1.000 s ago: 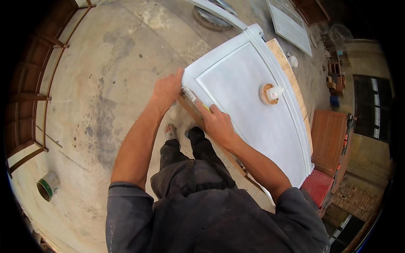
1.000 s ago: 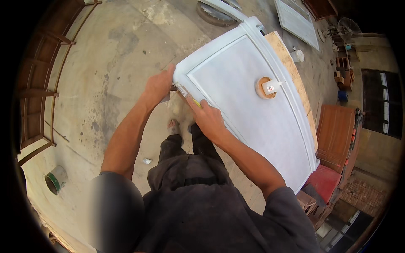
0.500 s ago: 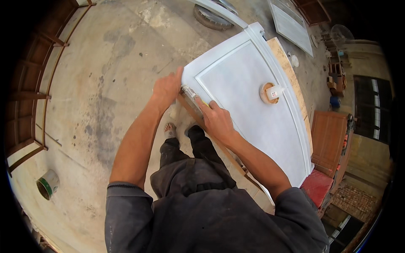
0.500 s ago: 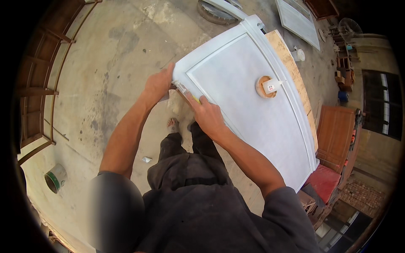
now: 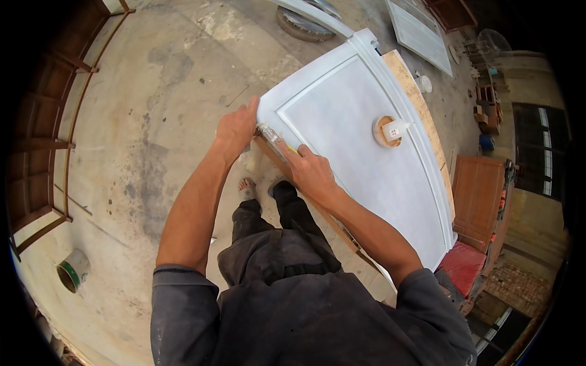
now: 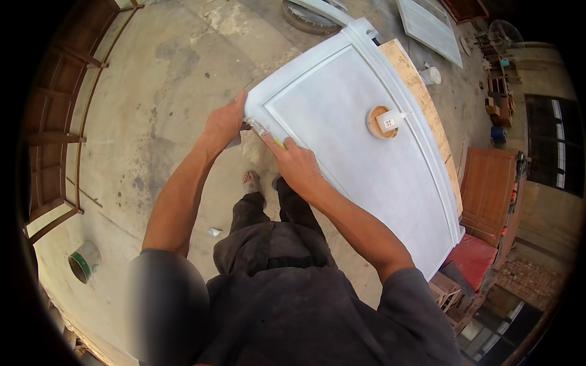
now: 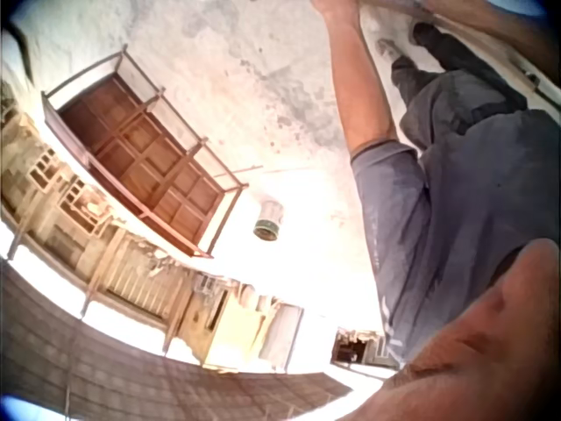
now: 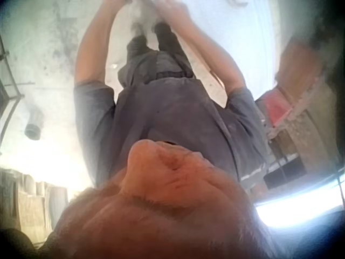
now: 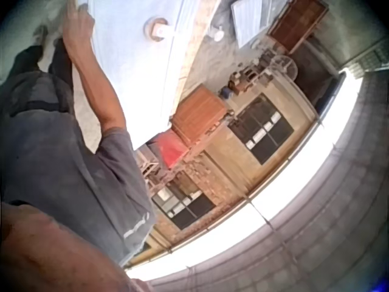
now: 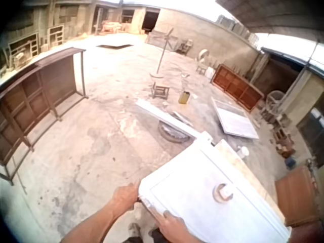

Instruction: The person applies a white adhesive from a bottle onto the edges of a white door panel and a long white strip. They use a yellow utility knife to spread the glue along the seams and a blue cloth to wipe the surfaces.

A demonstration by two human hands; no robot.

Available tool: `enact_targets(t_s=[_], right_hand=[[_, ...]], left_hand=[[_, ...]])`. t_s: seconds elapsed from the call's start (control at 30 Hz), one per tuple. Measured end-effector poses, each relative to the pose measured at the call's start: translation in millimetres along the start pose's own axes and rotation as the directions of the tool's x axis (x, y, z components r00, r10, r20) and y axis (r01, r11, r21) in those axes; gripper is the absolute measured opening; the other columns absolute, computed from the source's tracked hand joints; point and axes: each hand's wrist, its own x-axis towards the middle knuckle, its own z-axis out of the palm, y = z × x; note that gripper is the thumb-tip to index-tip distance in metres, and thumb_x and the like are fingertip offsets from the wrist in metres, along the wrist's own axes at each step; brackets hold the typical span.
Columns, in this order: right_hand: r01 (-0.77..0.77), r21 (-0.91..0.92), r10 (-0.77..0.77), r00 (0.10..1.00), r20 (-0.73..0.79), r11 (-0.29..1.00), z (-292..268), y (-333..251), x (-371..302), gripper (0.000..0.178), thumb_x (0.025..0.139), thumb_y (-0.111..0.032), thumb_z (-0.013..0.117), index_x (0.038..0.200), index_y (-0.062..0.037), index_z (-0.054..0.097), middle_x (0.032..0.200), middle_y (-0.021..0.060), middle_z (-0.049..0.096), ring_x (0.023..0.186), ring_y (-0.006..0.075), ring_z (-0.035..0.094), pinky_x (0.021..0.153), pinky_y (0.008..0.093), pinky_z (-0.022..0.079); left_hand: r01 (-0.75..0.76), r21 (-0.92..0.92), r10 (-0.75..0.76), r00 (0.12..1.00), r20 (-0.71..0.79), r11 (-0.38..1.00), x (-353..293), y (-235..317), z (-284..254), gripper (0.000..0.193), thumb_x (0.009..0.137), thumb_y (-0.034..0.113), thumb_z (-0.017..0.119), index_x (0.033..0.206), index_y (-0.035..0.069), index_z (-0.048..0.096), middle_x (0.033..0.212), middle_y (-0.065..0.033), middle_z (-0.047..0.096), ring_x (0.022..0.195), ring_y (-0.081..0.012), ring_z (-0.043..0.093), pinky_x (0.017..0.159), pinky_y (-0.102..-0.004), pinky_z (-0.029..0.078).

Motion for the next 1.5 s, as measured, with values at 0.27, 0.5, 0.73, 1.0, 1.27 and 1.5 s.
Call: enact_targets(t_s=[0.27, 0.5, 0.73, 1.0, 1.27, 1.5], right_hand=[[-0.03, 0.011, 0.03, 0.999, -0.02, 0.999, 0.1, 0.2, -0.6, 0.051, 0.091, -0.006, 0.067, 0.141, -0.0174, 0.063, 0.078, 0.0142, 0.057, 0.058, 0.0344, 0.061, 0.051, 0.0442, 0.051], [-0.061, 0.04, 0.058, 0.995, 0.076, 0.997, -10.6, 7.0, -43.8, 0.055, 0.09, -0.004, 0.065, 0.144, -0.0156, 0.059, 0.084, 0.015, 0.059, 0.06, 0.0353, 0.063, 0.054, 0.045, 0.055], [-0.062, 0.038, 0.06, 0.996, 0.061, 0.997, -8.5, -1.0, 3.6, 0.057, 0.088, -0.004, 0.066, 0.144, -0.0156, 0.059, 0.084, 0.0158, 0.06, 0.06, 0.0357, 0.064, 0.054, 0.0451, 0.054], [-0.024, 0.022, 0.024, 1.0, -0.009, 0.999, 2.1, -3.0, 22.4, 0.051, 0.093, -0.007, 0.061, 0.143, -0.0175, 0.062, 0.08, 0.0157, 0.059, 0.06, 0.0364, 0.062, 0.054, 0.0454, 0.053], [-0.001, -0.009, 0.001, 1.0, 0.002, 1.0, 2.1, -5.2, 25.5, 0.053, 0.09, -0.005, 0.064, 0.142, -0.0164, 0.062, 0.081, 0.0148, 0.059, 0.06, 0.0357, 0.062, 0.053, 0.0445, 0.053], [-0.063, 0.011, 0.061, 0.99, 0.127, 0.998, -14.6, 7.4, -50.5, 0.056, 0.091, -0.003, 0.063, 0.145, -0.017, 0.057, 0.083, 0.0145, 0.056, 0.062, 0.0355, 0.063, 0.053, 0.045, 0.052]], left_hand=[[0.017, -0.028, -0.018, 1.0, -0.017, 0.999, -1.7, 3.9, -0.9, 0.047, 0.089, 0.018, 0.073, 0.123, 0.01, 0.041, 0.1, -0.0175, 0.07, 0.092, -0.0393, 0.073, 0.074, -0.0489, 0.059], [0.033, -0.018, -0.034, 0.999, -0.022, 0.999, 0.7, -2.9, 8.5, 0.034, 0.094, 0.012, 0.062, 0.121, 0.01, 0.041, 0.098, -0.0172, 0.069, 0.089, -0.0388, 0.073, 0.074, -0.049, 0.059], [0.003, 0.011, -0.003, 0.999, -0.041, 1.0, -1.7, -0.3, 6.5, 0.032, 0.095, 0.011, 0.06, 0.121, 0.009, 0.041, 0.098, -0.0169, 0.069, 0.088, -0.0382, 0.073, 0.073, -0.0478, 0.059], [0.017, 0.03, -0.016, 1.0, -0.018, 0.999, -2.3, 6.3, -1.5, 0.037, 0.094, 0.012, 0.064, 0.122, 0.009, 0.041, 0.1, -0.0173, 0.069, 0.089, -0.0383, 0.073, 0.073, -0.0473, 0.059], [0.037, 0.041, -0.037, 0.999, 0.001, 0.998, -0.9, 3.8, 2.4, 0.046, 0.091, 0.016, 0.069, 0.126, 0.009, 0.041, 0.102, -0.0181, 0.069, 0.091, -0.0388, 0.073, 0.073, -0.0483, 0.059], [0.037, 0.001, -0.037, 0.999, 0.001, 0.999, 1.2, -5.2, 9.5, 0.043, 0.094, 0.012, 0.064, 0.13, 0.009, 0.041, 0.103, -0.0174, 0.069, 0.09, -0.0374, 0.073, 0.073, -0.047, 0.06]])
